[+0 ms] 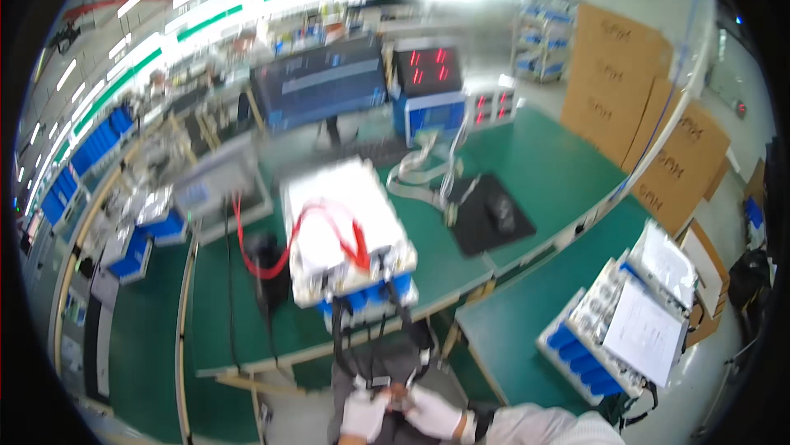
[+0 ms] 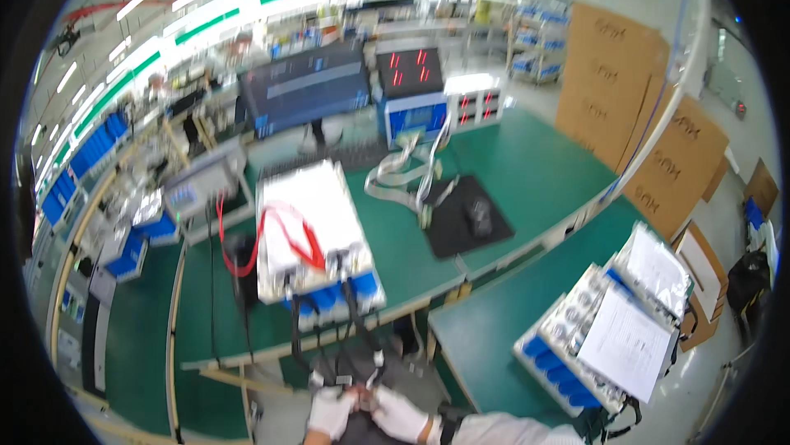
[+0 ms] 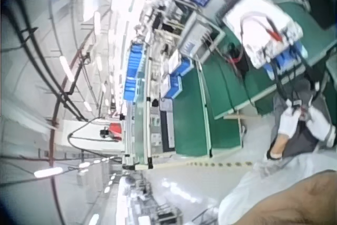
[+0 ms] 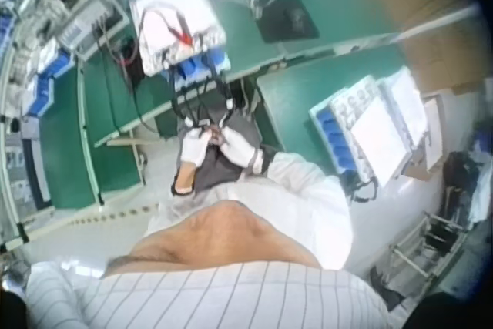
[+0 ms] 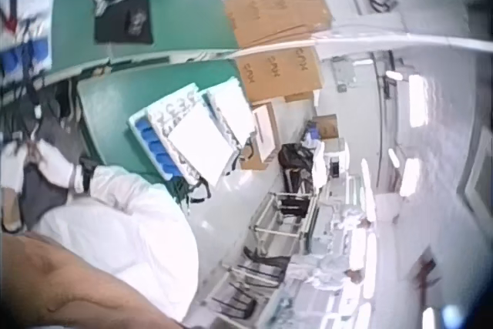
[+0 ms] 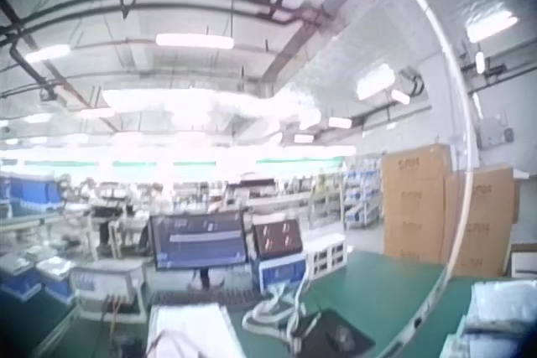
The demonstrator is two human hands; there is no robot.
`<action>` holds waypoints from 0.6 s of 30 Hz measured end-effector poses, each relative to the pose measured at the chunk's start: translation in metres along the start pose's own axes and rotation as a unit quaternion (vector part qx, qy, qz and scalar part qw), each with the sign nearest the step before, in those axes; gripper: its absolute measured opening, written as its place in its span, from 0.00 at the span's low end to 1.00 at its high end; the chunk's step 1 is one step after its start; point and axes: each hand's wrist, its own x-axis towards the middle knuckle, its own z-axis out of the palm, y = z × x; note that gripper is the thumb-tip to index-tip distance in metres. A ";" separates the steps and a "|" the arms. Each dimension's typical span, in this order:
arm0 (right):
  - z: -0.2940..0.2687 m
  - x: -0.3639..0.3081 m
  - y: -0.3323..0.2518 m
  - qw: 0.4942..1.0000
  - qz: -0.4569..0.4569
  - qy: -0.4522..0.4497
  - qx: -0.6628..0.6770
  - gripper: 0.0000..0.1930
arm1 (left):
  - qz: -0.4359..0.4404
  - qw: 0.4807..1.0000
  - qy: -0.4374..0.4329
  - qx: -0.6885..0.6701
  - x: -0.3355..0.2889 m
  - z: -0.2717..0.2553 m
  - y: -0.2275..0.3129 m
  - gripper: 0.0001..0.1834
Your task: Connecting test leads to battery modules and recording inspection results on a clipboard.
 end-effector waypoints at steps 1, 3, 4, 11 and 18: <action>-0.008 -0.002 -0.003 0.992 0.044 -0.063 -0.098 0.20 | 0.008 0.997 0.058 -0.055 0.004 0.005 -0.006 0.27; -0.011 -0.007 -0.009 0.998 0.010 -0.008 -0.068 0.21 | 0.061 0.982 0.027 -0.179 0.008 0.007 -0.020 0.17; -0.016 -0.008 -0.012 0.996 0.027 -0.041 -0.073 0.23 | 0.035 0.965 -0.001 -0.259 0.009 0.009 -0.025 0.11; -0.013 -0.003 -0.030 0.990 0.016 -0.020 -0.141 0.31 | 0.044 0.925 -0.005 -0.376 0.000 0.019 -0.015 0.07; -0.019 0.006 -0.023 0.952 0.256 0.062 0.157 0.15 | 0.086 0.910 0.078 -0.398 -0.004 0.016 -0.003 0.05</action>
